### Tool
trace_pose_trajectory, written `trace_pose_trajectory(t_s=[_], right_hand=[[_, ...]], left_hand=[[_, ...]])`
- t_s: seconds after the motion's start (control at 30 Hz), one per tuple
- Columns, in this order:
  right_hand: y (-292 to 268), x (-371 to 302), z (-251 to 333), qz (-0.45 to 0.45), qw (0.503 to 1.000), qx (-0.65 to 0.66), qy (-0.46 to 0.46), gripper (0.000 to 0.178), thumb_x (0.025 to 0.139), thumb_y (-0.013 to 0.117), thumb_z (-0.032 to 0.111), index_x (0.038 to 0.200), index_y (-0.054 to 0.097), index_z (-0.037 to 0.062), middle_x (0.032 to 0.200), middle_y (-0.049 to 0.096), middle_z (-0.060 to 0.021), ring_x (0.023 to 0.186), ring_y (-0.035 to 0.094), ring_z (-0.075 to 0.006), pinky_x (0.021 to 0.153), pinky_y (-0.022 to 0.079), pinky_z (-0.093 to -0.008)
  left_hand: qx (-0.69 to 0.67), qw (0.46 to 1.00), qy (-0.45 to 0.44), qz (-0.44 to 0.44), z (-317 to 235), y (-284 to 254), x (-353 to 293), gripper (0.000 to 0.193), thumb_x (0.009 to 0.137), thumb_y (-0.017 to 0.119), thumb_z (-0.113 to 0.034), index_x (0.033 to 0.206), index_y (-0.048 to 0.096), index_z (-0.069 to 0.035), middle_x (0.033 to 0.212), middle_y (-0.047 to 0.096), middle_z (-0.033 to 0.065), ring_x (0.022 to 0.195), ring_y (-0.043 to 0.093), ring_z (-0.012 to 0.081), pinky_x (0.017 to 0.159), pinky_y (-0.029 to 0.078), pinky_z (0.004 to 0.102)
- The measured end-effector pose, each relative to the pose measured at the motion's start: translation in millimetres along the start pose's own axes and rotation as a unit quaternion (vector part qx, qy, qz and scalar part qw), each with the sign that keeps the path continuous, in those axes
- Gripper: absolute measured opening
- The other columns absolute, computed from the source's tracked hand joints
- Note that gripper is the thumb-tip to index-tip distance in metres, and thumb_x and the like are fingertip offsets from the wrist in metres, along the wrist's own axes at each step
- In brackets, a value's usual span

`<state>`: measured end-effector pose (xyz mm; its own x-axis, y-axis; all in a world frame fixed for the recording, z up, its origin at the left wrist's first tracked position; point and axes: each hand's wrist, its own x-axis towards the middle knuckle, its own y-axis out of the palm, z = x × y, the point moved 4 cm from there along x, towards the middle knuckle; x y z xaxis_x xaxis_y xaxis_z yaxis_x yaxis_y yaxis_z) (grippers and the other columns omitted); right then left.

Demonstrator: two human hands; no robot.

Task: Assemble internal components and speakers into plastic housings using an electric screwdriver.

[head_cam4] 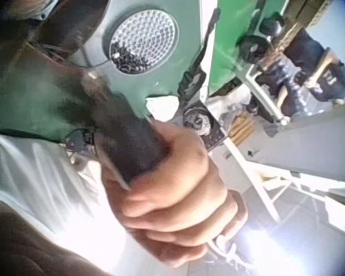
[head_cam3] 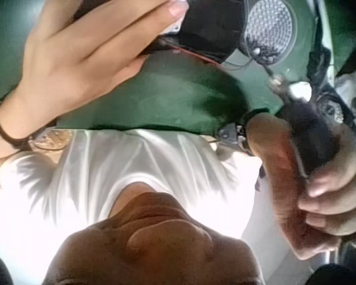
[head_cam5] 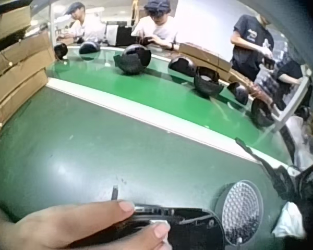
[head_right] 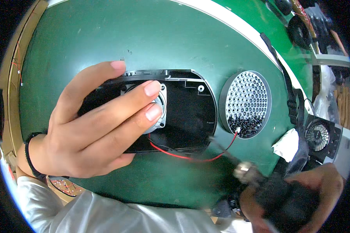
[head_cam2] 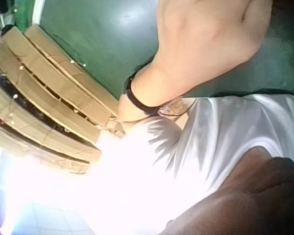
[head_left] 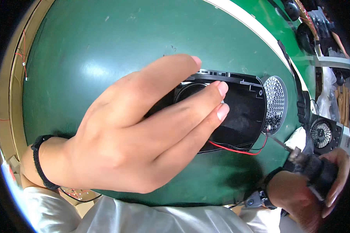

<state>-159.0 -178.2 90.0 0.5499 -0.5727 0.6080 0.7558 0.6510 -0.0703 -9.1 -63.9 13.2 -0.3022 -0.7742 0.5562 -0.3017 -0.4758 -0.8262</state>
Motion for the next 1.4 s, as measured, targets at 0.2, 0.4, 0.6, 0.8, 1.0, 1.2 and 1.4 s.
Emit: trace_pose_trajectory(t_s=[0.2, 0.4, 0.6, 0.8, 1.0, 1.2, 1.4], right_hand=[[15, -6, 0, -0.004, 1.000, -0.021, 0.018, 0.014, 0.087, 0.057, 0.013, 0.085, 0.045, 0.0069, 0.073, 0.046, -0.0016, 0.065, 0.046, -0.0135, 0.068, 0.038, -0.0240], [5, -17, 2, -0.012, 0.998, -0.043, 0.039, 0.016, 0.085, 0.059, 0.008, 0.085, 0.043, 0.0058, 0.071, 0.045, -0.0008, 0.060, 0.046, -0.0127, 0.063, 0.038, -0.0218], [26, -18, -8, -0.027, 0.996, -0.062, 0.055, 0.020, 0.084, 0.060, 0.002, 0.085, 0.041, 0.0047, 0.068, 0.045, 0.0000, 0.056, 0.045, -0.0118, 0.059, 0.037, -0.0196], [21, -29, -7, -0.047, 0.993, -0.084, 0.069, 0.025, 0.082, 0.062, -0.004, 0.085, 0.038, 0.0036, 0.066, 0.044, 0.0008, 0.052, 0.045, -0.0110, 0.055, 0.037, -0.0174], [9, -44, -3, -0.066, 0.989, -0.099, 0.085, 0.030, 0.081, 0.063, -0.010, 0.085, 0.036, 0.0025, 0.063, 0.043, 0.0016, 0.047, 0.045, -0.0102, 0.051, 0.037, -0.0152], [0, -35, 0, -0.062, 0.992, -0.067, 0.086, 0.031, 0.081, 0.064, -0.009, 0.083, 0.036, 0.0041, 0.062, 0.043, 0.0020, 0.047, 0.045, -0.0094, 0.052, 0.037, -0.0157], [-4, -23, 3, -0.043, 0.996, 0.022, 0.078, 0.030, 0.081, 0.065, -0.004, 0.079, 0.038, 0.0080, 0.063, 0.044, 0.0022, 0.048, 0.044, -0.0085, 0.056, 0.039, -0.0183]], left_hand=[[-0.022, 0.998, -0.051, 0.023, -3, -13, 3, 0.047, 0.059, 0.066, -0.012, 0.103, 0.073, 0.002, 0.116, 0.071, 0.0148, 0.104, 0.062, 0.0385, 0.092, 0.056, 0.0430], [0.029, 0.998, -0.026, -0.051, -2, 1, -5, 0.045, 0.059, 0.067, -0.009, 0.103, 0.073, 0.000, 0.113, 0.070, 0.0114, 0.100, 0.062, 0.0362, 0.087, 0.057, 0.0381], [0.051, 0.997, -0.007, -0.064, 2, 0, -7, 0.038, 0.065, 0.069, -0.007, 0.102, 0.074, -0.002, 0.112, 0.070, 0.0088, 0.097, 0.062, 0.0341, 0.082, 0.057, 0.0354], [0.048, 0.996, -0.016, -0.073, -2, 2, -4, 0.036, 0.065, 0.071, -0.007, 0.101, 0.074, -0.002, 0.110, 0.069, 0.0081, 0.095, 0.062, 0.0328, 0.080, 0.057, 0.0347], [0.043, 0.995, -0.012, -0.088, -1, 0, -7, 0.041, 0.058, 0.070, -0.008, 0.098, 0.073, 0.000, 0.108, 0.068, 0.0095, 0.091, 0.062, 0.0322, 0.074, 0.058, 0.0341], [0.034, 0.995, -0.017, -0.092, -6, -1, -8, 0.041, 0.058, 0.070, -0.008, 0.098, 0.073, 0.000, 0.108, 0.068, 0.0097, 0.091, 0.063, 0.0322, 0.073, 0.058, 0.0341], [0.029, 0.995, -0.021, -0.092, 1, 1, -5, 0.042, 0.057, 0.070, -0.008, 0.098, 0.073, 0.000, 0.107, 0.068, 0.0098, 0.091, 0.063, 0.0321, 0.073, 0.058, 0.0341]])
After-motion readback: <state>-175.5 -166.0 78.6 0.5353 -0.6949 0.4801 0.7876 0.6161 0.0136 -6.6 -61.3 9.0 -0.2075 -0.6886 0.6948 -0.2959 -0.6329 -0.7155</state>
